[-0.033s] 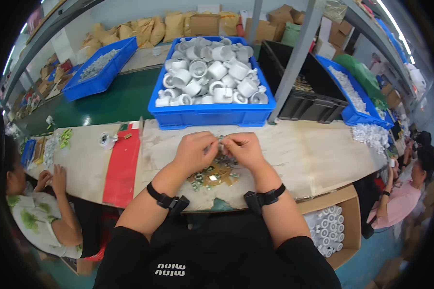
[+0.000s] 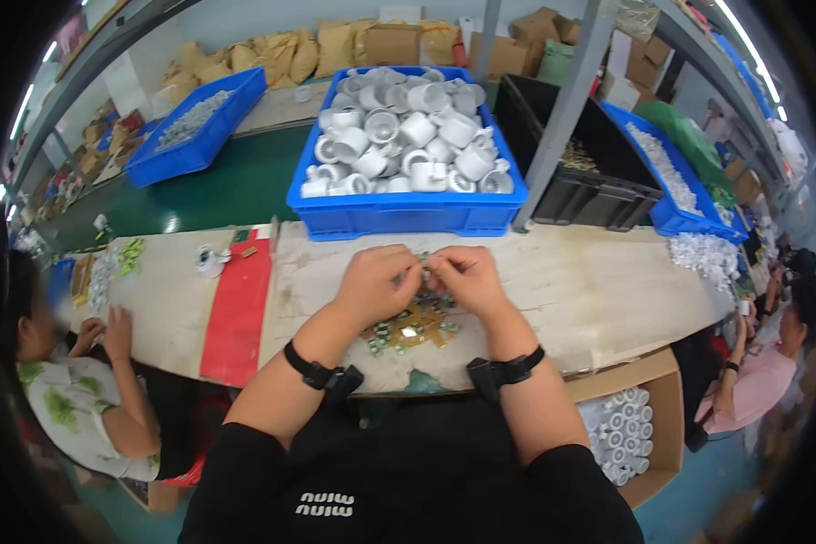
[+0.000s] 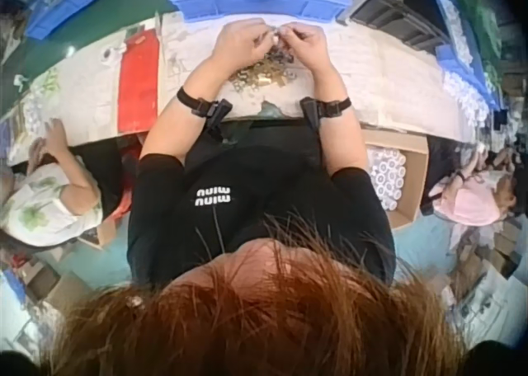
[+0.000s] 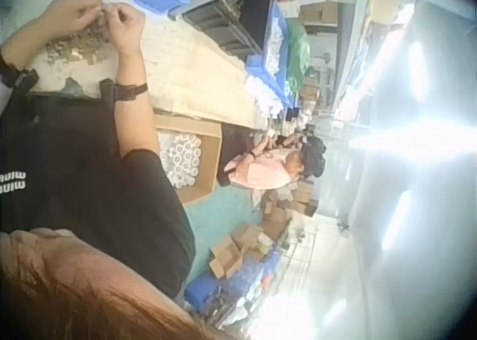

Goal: Manually assemble small electronic or mechanical components into white plastic housings.

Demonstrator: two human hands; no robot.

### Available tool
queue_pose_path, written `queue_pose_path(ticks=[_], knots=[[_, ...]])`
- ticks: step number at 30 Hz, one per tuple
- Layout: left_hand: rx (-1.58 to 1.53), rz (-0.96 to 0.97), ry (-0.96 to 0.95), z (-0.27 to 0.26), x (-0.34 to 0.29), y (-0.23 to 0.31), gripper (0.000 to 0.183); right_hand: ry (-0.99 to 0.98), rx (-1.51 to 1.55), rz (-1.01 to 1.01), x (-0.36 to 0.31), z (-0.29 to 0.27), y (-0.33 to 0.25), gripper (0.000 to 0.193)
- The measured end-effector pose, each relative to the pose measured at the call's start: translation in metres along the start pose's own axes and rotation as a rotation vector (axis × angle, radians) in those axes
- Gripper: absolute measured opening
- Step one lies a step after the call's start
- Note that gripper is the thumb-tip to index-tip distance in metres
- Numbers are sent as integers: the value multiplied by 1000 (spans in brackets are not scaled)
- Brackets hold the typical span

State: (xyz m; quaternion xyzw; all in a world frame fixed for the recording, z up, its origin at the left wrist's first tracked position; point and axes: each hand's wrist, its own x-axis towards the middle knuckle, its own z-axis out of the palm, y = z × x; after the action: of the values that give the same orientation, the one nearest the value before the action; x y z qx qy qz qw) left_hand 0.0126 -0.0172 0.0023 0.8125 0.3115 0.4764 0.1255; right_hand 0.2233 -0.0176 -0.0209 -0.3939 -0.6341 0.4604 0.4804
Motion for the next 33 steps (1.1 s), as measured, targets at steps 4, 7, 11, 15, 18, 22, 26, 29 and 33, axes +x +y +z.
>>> queue_pose_path(ticks=[4,7,11,15,18,22,26,29,33], knots=[[65,57,-26,-19,-4,12,5,-32,179,-87,-1,-10,4,28],[246,-77,-5,-50,-34,-9,12,52,214,-46,2,-1,7,37],[785,-276,122,-139,-84,-59,16,172,104,65,0,12,0,41],[1107,-436,-59,-192,-132,-59,48,168,25,28,-7,22,-7,39],[1245,-429,-32,-199,-172,-65,67,144,-4,-10,-7,30,-19,38],[1241,-420,145,-177,-124,-59,68,156,-35,-47,-14,25,-23,33],[615,-61,168,-118,-7,-46,52,247,-144,-98,-9,19,-4,25],[421,-40,61,-59,58,-33,47,341,-198,-312,-12,5,-22,11],[528,16,26,-6,95,-56,50,562,-686,-617,-18,-81,-38,49]])
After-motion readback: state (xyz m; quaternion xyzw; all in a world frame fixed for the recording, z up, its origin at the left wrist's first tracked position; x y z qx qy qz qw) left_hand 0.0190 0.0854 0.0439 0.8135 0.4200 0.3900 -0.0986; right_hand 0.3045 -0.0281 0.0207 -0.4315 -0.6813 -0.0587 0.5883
